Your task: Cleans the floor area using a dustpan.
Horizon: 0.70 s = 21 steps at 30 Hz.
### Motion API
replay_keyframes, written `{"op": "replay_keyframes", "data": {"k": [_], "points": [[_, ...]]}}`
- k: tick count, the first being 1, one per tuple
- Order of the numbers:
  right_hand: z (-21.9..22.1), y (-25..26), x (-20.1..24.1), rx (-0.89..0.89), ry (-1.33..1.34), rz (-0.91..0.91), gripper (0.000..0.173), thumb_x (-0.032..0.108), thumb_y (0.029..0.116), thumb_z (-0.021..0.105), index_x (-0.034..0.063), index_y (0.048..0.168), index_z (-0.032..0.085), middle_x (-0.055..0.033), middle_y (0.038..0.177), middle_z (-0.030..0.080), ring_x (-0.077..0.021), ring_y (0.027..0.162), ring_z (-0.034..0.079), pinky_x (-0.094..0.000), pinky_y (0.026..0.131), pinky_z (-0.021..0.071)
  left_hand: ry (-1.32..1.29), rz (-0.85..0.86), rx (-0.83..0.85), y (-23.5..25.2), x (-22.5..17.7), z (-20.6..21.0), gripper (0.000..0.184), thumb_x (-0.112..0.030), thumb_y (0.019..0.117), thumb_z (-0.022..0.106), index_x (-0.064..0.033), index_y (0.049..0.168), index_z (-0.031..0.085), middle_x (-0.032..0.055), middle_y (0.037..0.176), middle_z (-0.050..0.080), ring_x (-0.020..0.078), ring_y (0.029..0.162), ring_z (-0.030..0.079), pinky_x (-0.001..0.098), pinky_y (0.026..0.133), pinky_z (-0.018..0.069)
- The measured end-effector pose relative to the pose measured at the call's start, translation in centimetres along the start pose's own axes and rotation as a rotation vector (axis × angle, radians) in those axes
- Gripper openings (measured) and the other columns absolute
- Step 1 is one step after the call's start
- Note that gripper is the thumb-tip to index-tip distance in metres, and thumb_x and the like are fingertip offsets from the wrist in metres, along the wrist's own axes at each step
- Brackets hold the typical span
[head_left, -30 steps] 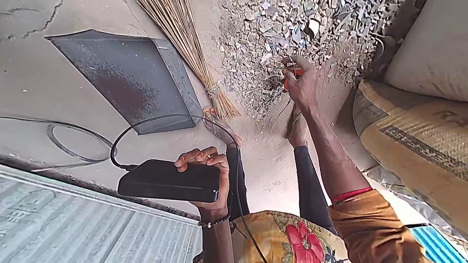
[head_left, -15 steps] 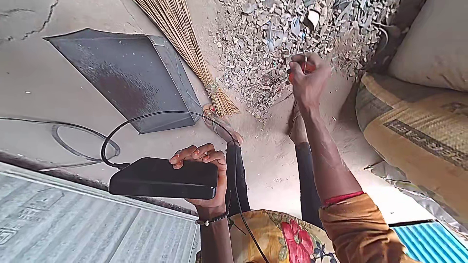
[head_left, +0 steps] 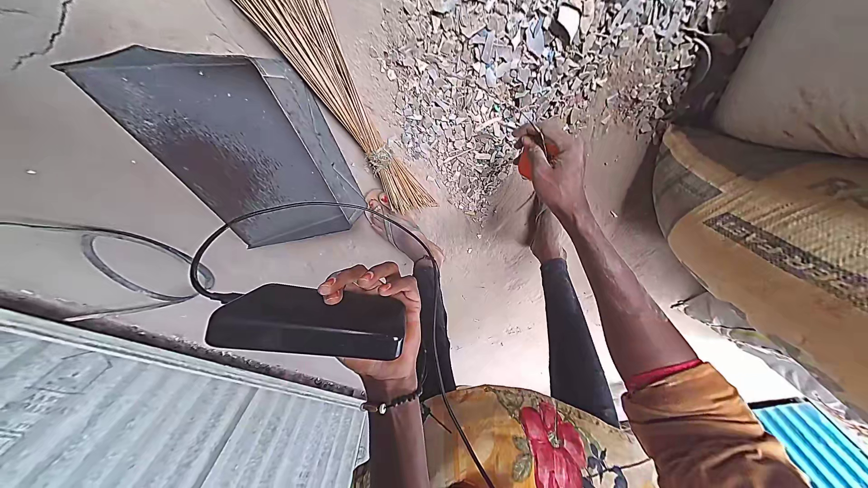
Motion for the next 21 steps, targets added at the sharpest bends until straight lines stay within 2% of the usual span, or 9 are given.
{"op": "replay_keyframes", "data": {"k": [2, 4, 7, 10, 13, 16, 18, 20, 21], "points": [[1.5, 3.3, 0.5, -0.007, -0.097, 0.093, 0.026, 0.01, 0.1024, 0.051, 0.0036, 0.121, 0.069, -0.0123, 0.101, 0.074, -0.0202, 0.087, 0.072, -0.0422, 0.081, 0.0571, 0.02, 0.01, 0.01, -0.1, 0.2, -0.3, 0.032, -0.034, 0.0974, 0.058, -0.0038, 0.098, 0.067, 0.0149, 0.098, 0.068, 0.03, 0.093, 0.07, 0.0385, 0.079, 0.0596], [2.8, 5.6, 0.8, 0.043, -0.211, 0.237, 0.036, 0.01, 0.1018, 0.052, 0.0059, 0.137, 0.057, -0.0174, 0.102, 0.071, -0.0309, 0.088, 0.071, -0.0507, 0.08, 0.0558, 0.027, -0.001, -0.005, -0.1, 0.3, -0.3, 0.033, -0.035, 0.0969, 0.059, -0.0029, 0.097, 0.068, 0.0157, 0.097, 0.069, 0.0309, 0.092, 0.07, 0.0396, 0.079, 0.0598], [4.3, 6.8, 0.8, 0.036, -0.315, 0.331, 0.05, 0.006, 0.0961, 0.055, 0.0093, 0.146, 0.051, -0.0218, 0.111, 0.071, -0.0404, 0.103, 0.07, -0.0586, 0.085, 0.054, 0.045, 0.002, -0.023, -0.3, 0.3, -0.5, 0.038, -0.04, 0.0965, 0.058, -0.0033, 0.097, 0.067, 0.0153, 0.096, 0.069, 0.0305, 0.091, 0.07, 0.0392, 0.079, 0.0597], [4.8, 6.6, 0.6, -0.013, -0.323, 0.329, 0.046, 0.009, 0.1, 0.052, 0.0115, 0.146, 0.054, -0.0202, 0.113, 0.071, -0.0383, 0.103, 0.07, -0.0563, 0.086, 0.0538, 0.037, 0.002, -0.006, -0.3, 0.3, -0.6, 0.035, -0.038, 0.096, 0.06, -0.0037, 0.098, 0.067, 0.0158, 0.097, 0.069, 0.0313, 0.093, 0.07, 0.0397, 0.08, 0.0595], [4.8, 6.6, 0.3, -0.011, -0.324, 0.307, 0.046, 0.009, 0.0991, 0.053, 0.0122, 0.145, 0.056, -0.0197, 0.113, 0.072, -0.0387, 0.103, 0.07, -0.0575, 0.086, 0.0531, 0.026, 0.004, -0.018, -0.4, 0.2, -0.5, 0.034, -0.037, 0.0969, 0.059, -0.0036, 0.098, 0.066, 0.0156, 0.096, 0.068, 0.0305, 0.092, 0.07, 0.0384, 0.08, 0.0594], [4.3, 7.0, 0.5, 0.018, -0.308, 0.353, 0.034, 0.009, 0.0991, 0.054, 0.0073, 0.132, 0.062, -0.0184, 0.112, 0.071, -0.0356, 0.104, 0.069, -0.055, 0.088, 0.0529, 0.017, 0.008, -0.013, -0.3, 0.1, -0.5, 0.032, -0.035, 0.0956, 0.061, -0.0025, 0.097, 0.066, 0.016, 0.095, 0.068, 0.0308, 0.091, 0.07, 0.0395, 0.08, 0.0593], [3.7, 6.8, 0.6, 0.014, -0.253, 0.389, 0.026, 0.008, 0.0996, 0.054, 0.002, 0.123, 0.062, -0.0179, 0.108, 0.07, -0.0313, 0.1, 0.069, -0.0509, 0.088, 0.0531, -0.002, 0.019, -0.027, -0.3, 0.0, -0.5, 0.033, -0.036, 0.0953, 0.061, -0.0028, 0.096, 0.066, 0.0162, 0.094, 0.068, 0.0308, 0.09, 0.07, 0.0397, 0.079, 0.0597], [2.7, 6.2, 1.2, -0.032, -0.088, 0.417, 0.026, 0.01, 0.1004, 0.056, -0.0008, 0.123, 0.063, -0.0158, 0.105, 0.07, -0.0245, 0.093, 0.07, -0.0446, 0.085, 0.0548, -0.013, 0.025, -0.027, -0.3, -0.2, -0.5, 0.036, -0.039, 0.0963, 0.059, -0.0038, 0.096, 0.066, 0.0152, 0.094, 0.069, 0.0297, 0.089, 0.07, 0.0385, 0.078, 0.0594], [2.4, 5.7, 1.8, -0.057, 0.03, 0.423, 0.024, 0.011, 0.1013, 0.057, -0.0008, 0.121, 0.062, -0.0122, 0.1, 0.071, -0.0194, 0.085, 0.071, -0.0394, 0.08, 0.0596, -0.024, 0.033, -0.02, -0.3, -0.5, -0.6, 0.036, -0.039, 0.0964, 0.059, -0.0036, 0.096, 0.067, 0.0153, 0.094, 0.069, 0.0297, 0.089, 0.07, 0.0384, 0.078, 0.0592]]}}
Point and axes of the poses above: each hand's wrist, its own y-axis towards the middle knuckle, its own z-axis out of the palm, x = y × z, the point moved 3 cm from there along y, towards the middle knuckle
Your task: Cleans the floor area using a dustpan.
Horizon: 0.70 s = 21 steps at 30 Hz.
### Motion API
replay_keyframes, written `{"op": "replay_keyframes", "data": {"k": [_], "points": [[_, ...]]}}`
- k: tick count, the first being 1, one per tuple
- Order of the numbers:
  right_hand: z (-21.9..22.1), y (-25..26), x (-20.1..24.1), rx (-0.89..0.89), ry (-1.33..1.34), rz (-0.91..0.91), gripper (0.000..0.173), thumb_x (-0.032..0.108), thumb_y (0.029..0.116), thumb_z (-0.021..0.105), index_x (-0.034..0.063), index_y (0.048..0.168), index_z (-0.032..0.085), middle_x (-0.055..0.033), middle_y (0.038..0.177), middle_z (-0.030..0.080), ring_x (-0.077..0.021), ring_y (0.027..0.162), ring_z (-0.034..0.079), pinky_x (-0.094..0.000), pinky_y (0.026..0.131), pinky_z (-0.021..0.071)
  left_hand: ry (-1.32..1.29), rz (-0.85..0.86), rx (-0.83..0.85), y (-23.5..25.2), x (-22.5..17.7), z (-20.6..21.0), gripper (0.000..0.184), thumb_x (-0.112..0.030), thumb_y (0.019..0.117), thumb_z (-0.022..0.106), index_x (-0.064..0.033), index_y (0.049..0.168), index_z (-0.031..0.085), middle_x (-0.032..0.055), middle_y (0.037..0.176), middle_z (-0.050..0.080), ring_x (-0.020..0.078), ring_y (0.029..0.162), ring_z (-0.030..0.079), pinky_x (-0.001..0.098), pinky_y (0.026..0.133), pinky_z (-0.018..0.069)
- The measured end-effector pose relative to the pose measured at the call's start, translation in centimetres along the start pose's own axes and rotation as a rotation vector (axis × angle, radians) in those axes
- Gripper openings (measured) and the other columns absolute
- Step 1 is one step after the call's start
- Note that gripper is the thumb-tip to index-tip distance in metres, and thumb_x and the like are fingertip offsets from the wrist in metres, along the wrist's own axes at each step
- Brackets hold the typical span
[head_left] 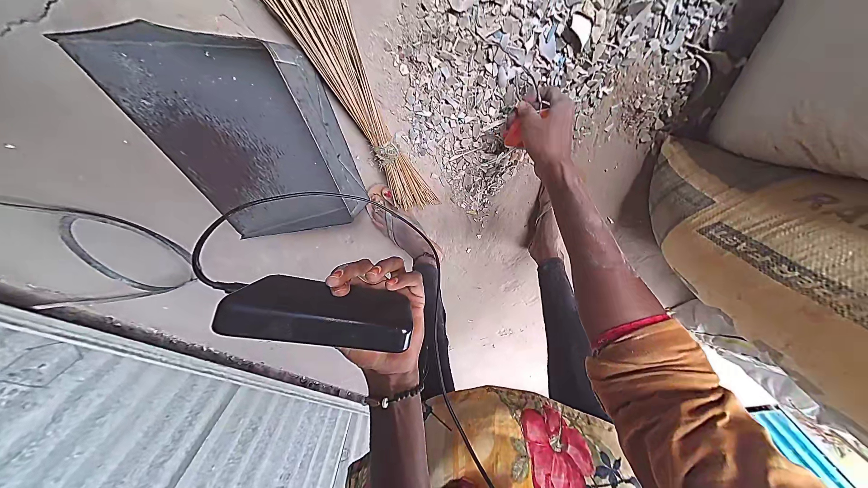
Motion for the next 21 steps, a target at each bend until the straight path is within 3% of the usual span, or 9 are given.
{"op": "replay_keyframes", "data": {"k": [2, 4, 8, 10, 13, 16, 18, 19, 21], "points": [[0.0, -2.3, 2.2, 0.02, 0.277, -0.017, 0.015, 0.007, 0.1024, 0.056, 0.0, 0.115, 0.06, -0.0073, 0.089, 0.072, -0.0152, 0.072, 0.072, -0.0338, 0.068, 0.0632, -0.038, 0.023, 0.021, 0.0, -0.5, -0.2, 0.034, -0.036, 0.0961, 0.06, -0.0035, 0.096, 0.068, 0.0148, 0.095, 0.069, 0.0294, 0.089, 0.07, 0.0379, 0.078, 0.0591], [1.6, -5.8, 6.1, 0.108, 0.444, -0.12, 0.014, 0.006, 0.1044, 0.053, -0.0013, 0.115, 0.058, -0.0082, 0.088, 0.072, -0.0165, 0.07, 0.072, -0.0341, 0.065, 0.0637, -0.099, 0.044, 0.059, 0.0, -0.9, -0.5, 0.029, -0.031, 0.0959, 0.06, -0.0033, 0.093, 0.067, 0.0134, 0.092, 0.068, 0.0274, 0.088, 0.069, 0.0359, 0.078, 0.0587], [10.2, -12.6, 14.1, 0.255, 0.463, -0.442, 0.014, 0.001, 0.1021, 0.054, -0.0046, 0.114, 0.061, -0.0102, 0.088, 0.071, -0.015, 0.069, 0.071, -0.0334, 0.062, 0.0625, -0.206, 0.143, 0.136, 0.0, -1.9, -0.1, 0.028, -0.024, 0.0926, 0.06, 0.0002, 0.08, 0.064, 0.009, 0.08, 0.064, 0.0211, 0.077, 0.067, 0.0293, 0.073, 0.0569], [15.3, -14.7, 17.0, 0.291, 0.429, -0.565, 0.019, -0.003, 0.101, 0.053, -0.0057, 0.116, 0.064, -0.0129, 0.088, 0.07, -0.0191, 0.071, 0.069, -0.0368, 0.064, 0.0594, -0.178, 0.24, 0.165, 0.1, -2.9, 0.9, 0.03, -0.023, 0.0931, 0.057, 0.002, 0.077, 0.064, 0.007, 0.075, 0.063, 0.0172, 0.071, 0.065, 0.026, 0.068, 0.0553], [22.8, -14.9, 18.6, 0.269, 0.366, -0.684, 0.028, -0.007, 0.0979, 0.054, -0.0085, 0.122, 0.067, -0.0227, 0.102, 0.072, -0.0325, 0.088, 0.072, -0.0463, 0.074, 0.0592, -0.103, 0.35, 0.232, 0.7, -5.2, 2.6, 0.028, -0.018, 0.0914, 0.059, 0.0052, 0.079, 0.066, 0.0074, 0.073, 0.065, 0.0142, 0.067, 0.066, 0.0213, 0.064, 0.0543], [28.2, -13.1, 17.1, 0.391, 0.119, -0.464, 0.04, 0.002, 0.1004, 0.058, -0.0007, 0.14, 0.057, -0.0234, 0.129, 0.065, -0.0363, 0.116, 0.066, -0.0489, 0.091, 0.0576, -0.062, 0.385, 0.326, 0.8, -7.0, 3.6, 0.028, -0.019, 0.0917, 0.059, 0.006, 0.081, 0.066, 0.0079, 0.076, 0.065, 0.0147, 0.069, 0.066, 0.0215, 0.065, 0.0535], [27.5, -12.7, 15.9, 0.431, 0.021, -0.358, 0.058, 0.008, 0.0959, 0.067, 0.0057, 0.15, 0.048, -0.0211, 0.147, 0.053, -0.0359, 0.131, 0.057, -0.0487, 0.099, 0.0544, -0.043, 0.444, 0.322, 0.9, -7.3, 3.8, 0.027, -0.017, 0.0897, 0.06, 0.0054, 0.076, 0.064, 0.008, 0.075, 0.065, 0.0138, 0.068, 0.067, 0.0205, 0.063, 0.0536], [25.7, -13.0, 15.3, 0.404, 0.018, -0.38, 0.059, 0.005, 0.0935, 0.067, 0.0046, 0.15, 0.049, -0.0209, 0.15, 0.051, -0.034, 0.135, 0.054, -0.0467, 0.104, 0.0522, -0.051, 0.473, 0.297, 0.9, -7.1, 3.5, 0.026, -0.016, 0.0891, 0.059, 0.0052, 0.075, 0.064, 0.008, 0.076, 0.065, 0.0139, 0.067, 0.066, 0.0204, 0.062, 0.0536], [20.9, -13.3, 13.3, 0.252, 0.051, -0.489, 0.041, -0.001, 0.0925, 0.063, -0.0022, 0.133, 0.063, -0.0215, 0.133, 0.064, -0.0296, 0.12, 0.066, -0.0418, 0.096, 0.0563, -0.104, 0.491, 0.233, 0.7, -6.4, 2.4, 0.025, -0.016, 0.09, 0.059, 0.0046, 0.077, 0.064, 0.0075, 0.078, 0.066, 0.0138, 0.068, 0.066, 0.0198, 0.062, 0.0535]]}}
Point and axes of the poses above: each hand's wrist, its own y-axis towards the middle knuckle, its own z-axis out of the palm, x = y × z, the point moved 3 cm from there along y, towards the middle knuckle
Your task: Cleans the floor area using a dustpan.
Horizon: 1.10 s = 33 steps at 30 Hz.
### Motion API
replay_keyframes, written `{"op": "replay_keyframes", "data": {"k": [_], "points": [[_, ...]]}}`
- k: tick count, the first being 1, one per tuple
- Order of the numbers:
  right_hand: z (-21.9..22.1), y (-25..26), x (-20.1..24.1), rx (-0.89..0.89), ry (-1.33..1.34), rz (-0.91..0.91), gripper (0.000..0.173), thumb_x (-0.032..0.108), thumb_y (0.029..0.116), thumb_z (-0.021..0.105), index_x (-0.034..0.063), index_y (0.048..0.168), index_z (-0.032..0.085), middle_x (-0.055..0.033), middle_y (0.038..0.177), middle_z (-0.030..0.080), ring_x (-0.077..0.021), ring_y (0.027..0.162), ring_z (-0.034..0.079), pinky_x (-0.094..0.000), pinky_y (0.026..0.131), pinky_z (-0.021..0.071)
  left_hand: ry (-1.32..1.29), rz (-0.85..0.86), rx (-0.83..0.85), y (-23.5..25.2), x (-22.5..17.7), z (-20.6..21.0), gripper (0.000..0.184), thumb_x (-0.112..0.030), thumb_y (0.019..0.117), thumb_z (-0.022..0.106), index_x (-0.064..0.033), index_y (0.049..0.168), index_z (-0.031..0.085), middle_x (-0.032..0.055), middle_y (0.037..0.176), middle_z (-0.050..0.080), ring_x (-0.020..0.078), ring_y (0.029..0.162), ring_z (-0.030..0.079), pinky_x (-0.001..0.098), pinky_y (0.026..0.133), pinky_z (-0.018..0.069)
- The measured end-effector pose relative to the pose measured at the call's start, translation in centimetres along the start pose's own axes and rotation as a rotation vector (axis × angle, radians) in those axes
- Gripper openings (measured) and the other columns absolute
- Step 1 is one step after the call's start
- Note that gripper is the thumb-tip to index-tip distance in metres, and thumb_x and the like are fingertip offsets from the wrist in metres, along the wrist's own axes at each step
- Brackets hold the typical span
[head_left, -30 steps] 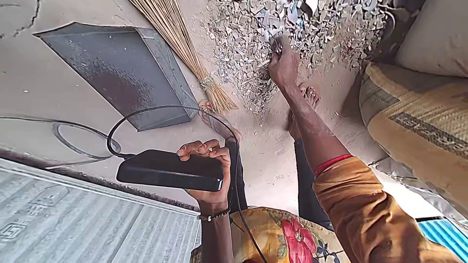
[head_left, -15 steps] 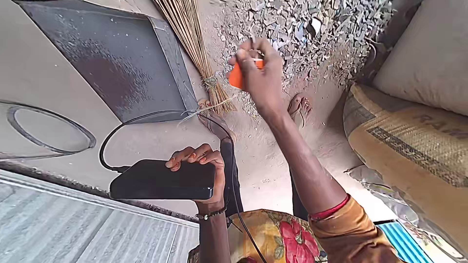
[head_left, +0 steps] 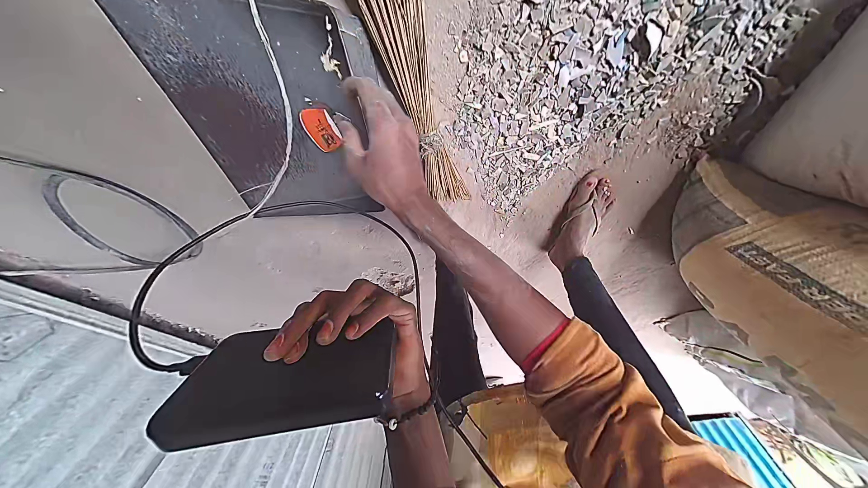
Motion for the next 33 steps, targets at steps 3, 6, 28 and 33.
{"op": "replay_keyframes", "data": {"k": [3, 6, 28, 33], "points": [[-7.3, -2.4, -6.1, -0.161, -0.232, 0.036, 0.02, -0.002, 0.0934, 0.057, -0.0008, 0.105, 0.074, -0.0173, 0.104, 0.07, -0.0241, 0.088, 0.07, -0.0364, 0.075, 0.0587, -0.082, -0.095, -0.101, -1.4, 0.8, -1.8, 0.028, -0.02, 0.0936, 0.058, 0.0039, 0.079, 0.063, 0.0079, 0.08, 0.064, 0.0174, 0.072, 0.066, 0.0244, 0.067, 0.0549], [-13.0, -3.4, -14.9, -0.11, -0.526, 0.127, 0.024, 0.002, 0.0956, 0.057, 0.0034, 0.11, 0.076, -0.0212, 0.117, 0.068, -0.0336, 0.099, 0.069, -0.0464, 0.084, 0.0564, -0.14, -0.217, -0.185, -2.7, 1.9, -2.8, 0.026, -0.02, 0.0904, 0.06, 0.0018, 0.077, 0.063, 0.0082, 0.078, 0.064, 0.0203, 0.072, 0.067, 0.0281, 0.068, 0.0566], [-13.9, -2.3, -18.0, 0.285, -0.933, -0.095, 0.032, 0.001, 0.0916, 0.064, 0.0114, 0.12, 0.074, -0.0207, 0.138, 0.061, -0.0435, 0.133, 0.053, -0.0626, 0.103, 0.0426, -0.041, -0.23, 0.068, -1.5, 3.6, -0.5, 0.026, -0.016, 0.0898, 0.063, 0.0055, 0.077, 0.066, 0.01, 0.077, 0.068, 0.0177, 0.067, 0.069, 0.0229, 0.063, 0.056], [-24.8, 0.9, -15.1, -0.322, -0.747, -0.05, 0.035, 0.03, 0.092, 0.067, 0.0067, 0.117, 0.074, -0.0231, 0.125, 0.065, -0.0432, 0.118, 0.06, -0.0569, 0.093, 0.0497, -0.029, -0.285, 0.124, -0.6, 3.8, 0.2, 0.027, -0.018, 0.0911, 0.062, 0.0042, 0.076, 0.068, 0.0107, 0.077, 0.068, 0.019, 0.067, 0.068, 0.026, 0.063, 0.0564]]}}
Point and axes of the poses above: each hand's wrist, its own y-axis towards the middle knuckle, its own z-axis out of the palm, x = y × z, the point moved 3 cm from there along y, towards the middle knuckle
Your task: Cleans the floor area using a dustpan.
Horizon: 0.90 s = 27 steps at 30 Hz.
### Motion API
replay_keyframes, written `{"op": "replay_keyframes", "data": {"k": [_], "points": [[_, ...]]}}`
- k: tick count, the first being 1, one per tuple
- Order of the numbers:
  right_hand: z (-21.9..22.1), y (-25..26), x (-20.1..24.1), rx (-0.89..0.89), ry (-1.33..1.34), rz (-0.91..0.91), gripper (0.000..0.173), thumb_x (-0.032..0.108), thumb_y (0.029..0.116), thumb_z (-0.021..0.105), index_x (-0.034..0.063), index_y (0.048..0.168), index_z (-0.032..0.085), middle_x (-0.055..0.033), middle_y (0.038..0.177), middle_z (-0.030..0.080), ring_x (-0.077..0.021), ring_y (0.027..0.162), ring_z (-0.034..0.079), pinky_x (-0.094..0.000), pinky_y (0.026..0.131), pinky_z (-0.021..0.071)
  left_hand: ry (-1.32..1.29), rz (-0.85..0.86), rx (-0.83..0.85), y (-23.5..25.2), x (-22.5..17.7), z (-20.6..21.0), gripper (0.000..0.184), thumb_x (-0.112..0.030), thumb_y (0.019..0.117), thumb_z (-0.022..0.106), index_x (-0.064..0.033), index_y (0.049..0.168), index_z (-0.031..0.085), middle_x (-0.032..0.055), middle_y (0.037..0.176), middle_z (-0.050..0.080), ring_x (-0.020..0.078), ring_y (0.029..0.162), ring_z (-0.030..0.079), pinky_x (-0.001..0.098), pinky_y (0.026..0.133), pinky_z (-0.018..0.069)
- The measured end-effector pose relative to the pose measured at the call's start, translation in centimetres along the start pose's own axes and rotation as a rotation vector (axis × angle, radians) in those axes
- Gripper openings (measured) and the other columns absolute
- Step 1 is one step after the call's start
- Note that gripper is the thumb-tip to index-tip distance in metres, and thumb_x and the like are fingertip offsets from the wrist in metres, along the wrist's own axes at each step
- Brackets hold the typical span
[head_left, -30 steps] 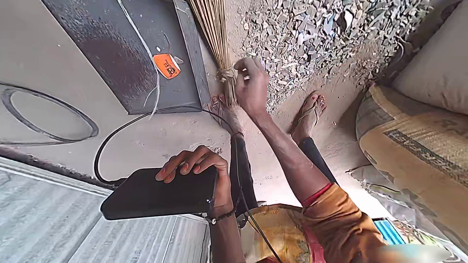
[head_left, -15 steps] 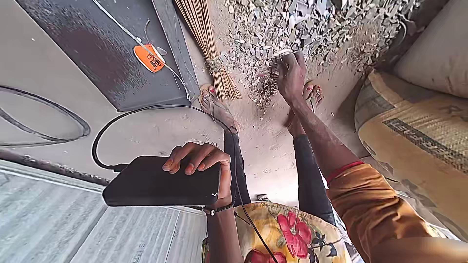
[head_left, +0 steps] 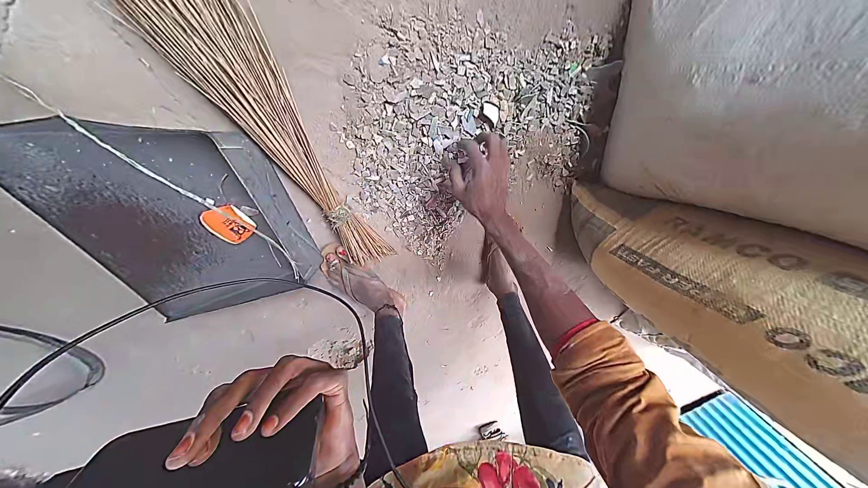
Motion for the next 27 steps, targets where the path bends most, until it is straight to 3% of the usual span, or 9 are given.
{"op": "replay_keyframes", "data": {"k": [4, 7, 10, 13, 15, 18, 21, 24, 27], "points": [[-7.2, 6.0, -9.0, -0.073, 0.089, 0.586, 0.064, 0.053, 0.0911, 0.069, 0.0156, 0.143, 0.06, -0.0234, 0.152, 0.046, -0.0422, 0.136, 0.047, -0.0574, 0.103, 0.0432, -0.022, -0.024, 0.061, 0.2, 1.4, 0.5, 0.026, -0.016, 0.0898, 0.063, 0.0043, 0.075, 0.067, 0.0094, 0.078, 0.067, 0.0168, 0.07, 0.067, 0.0245, 0.066, 0.0552], [-6.7, 7.0, -13.1, -0.094, 0.315, 0.85, 0.084, 0.054, 0.0814, 0.08, 0.0257, 0.154, 0.049, -0.0252, 0.16, 0.035, -0.0451, 0.141, 0.04, -0.06, 0.108, 0.0394, 0.026, -0.088, 0.193, 0.9, 1.4, 1.2, 0.026, -0.017, 0.0924, 0.06, 0.0029, 0.077, 0.068, 0.0091, 0.079, 0.068, 0.0179, 0.072, 0.068, 0.0262, 0.069, 0.0551], [-4.8, 5.5, -10.2, -0.005, 0.295, 0.714, 0.092, 0.052, 0.0786, 0.084, 0.0282, 0.158, 0.043, -0.0307, 0.164, 0.02, -0.052, 0.144, 0.032, -0.0618, 0.108, 0.0417, 0.065, -0.124, 0.176, 1.0, 2.3, 2.1, 0.027, -0.016, 0.093, 0.058, 0.004, 0.076, 0.067, 0.0122, 0.08, 0.069, 0.022, 0.073, 0.069, 0.0301, 0.069, 0.0568], [-1.9, 2.1, -5.9, 0.06, 0.344, 0.447, 0.093, 0.035, 0.0768, 0.087, 0.0284, 0.158, 0.043, -0.0301, 0.161, 0.03, -0.0508, 0.141, 0.039, -0.0622, 0.108, 0.0435, 0.042, -0.146, 0.178, 1.2, 3.4, 2.2, 0.029, -0.018, 0.0943, 0.057, 0.004, 0.08, 0.068, 0.0123, 0.082, 0.069, 0.0232, 0.076, 0.069, 0.0315, 0.071, 0.0571], [-0.6, -0.7, -3.4, 0.237, 0.365, 0.325, 0.086, 0.02, 0.0785, 0.082, 0.0353, 0.156, 0.046, -0.0268, 0.164, 0.026, -0.0485, 0.146, 0.034, -0.064, 0.109, 0.0429, 0.048, -0.157, 0.157, 1.3, 4.3, 2.5, 0.028, -0.018, 0.0944, 0.058, 0.0041, 0.079, 0.068, 0.0117, 0.081, 0.069, 0.022, 0.074, 0.069, 0.0297, 0.069, 0.0573], [-1.5, -2.8, -2.2, 0.438, 0.305, 0.205, 0.05, 0.006, 0.0841, 0.076, 0.0247, 0.13, 0.071, -0.0206, 0.165, 0.03, -0.0452, 0.145, 0.037, -0.0659, 0.104, 0.0426, 0.091, -0.184, 0.125, 1.2, 5.7, 3.2, 0.027, -0.016, 0.0945, 0.058, 0.004, 0.079, 0.068, 0.0102, 0.078, 0.069, 0.0195, 0.071, 0.068, 0.028, 0.067, 0.057], [-2.9, -2.3, -7.4, 0.218, 0.202, 0.327, 0.025, 0.007, 0.0858, 0.068, 0.0079, 0.109, 0.077, -0.0221, 0.143, 0.055, -0.0419, 0.131, 0.053, -0.0598, 0.102, 0.0465, 0.106, -0.232, 0.082, 0.9, 6.0, 3.4, 0.026, -0.015, 0.0934, 0.06, 0.004, 0.078, 0.068, 0.0099, 0.078, 0.068, 0.0193, 0.07, 0.068, 0.0276, 0.066, 0.0564], [-6.0, -0.7, -14.1, -0.085, 0.211, 0.737, 0.047, 0.018, 0.0879, 0.069, 0.0037, 0.133, 0.064, -0.029, 0.145, 0.049, -0.0446, 0.131, 0.051, -0.0538, 0.103, 0.0464, 0.067, -0.238, 0.1, 0.9, 6.1, 2.6, 0.026, -0.018, 0.0924, 0.062, 0.0041, 0.081, 0.07, 0.0099, 0.082, 0.069, 0.0192, 0.072, 0.069, 0.0264, 0.065, 0.0564], [-5.9, 0.8, -17.4, -0.169, 0.237, 0.98, 0.083, 0.034, 0.0853, 0.076, 0.0209, 0.159, 0.04, -0.028, 0.158, 0.036, -0.0463, 0.143, 0.039, -0.0577, 0.109, 0.0414, 0.06, -0.235, 0.128, 0.8, 6.1, 2.1, 0.028, -0.02, 0.0926, 0.062, 0.0047, 0.082, 0.07, 0.012, 0.084, 0.07, 0.0218, 0.075, 0.07, 0.0286, 0.066, 0.0573]]}}
Point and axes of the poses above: each hand's wrist, its own y-axis towards the middle knuckle, its own z-axis out of the palm, x = y × z, the point moved 3 cm from there along y, towards the middle knuckle
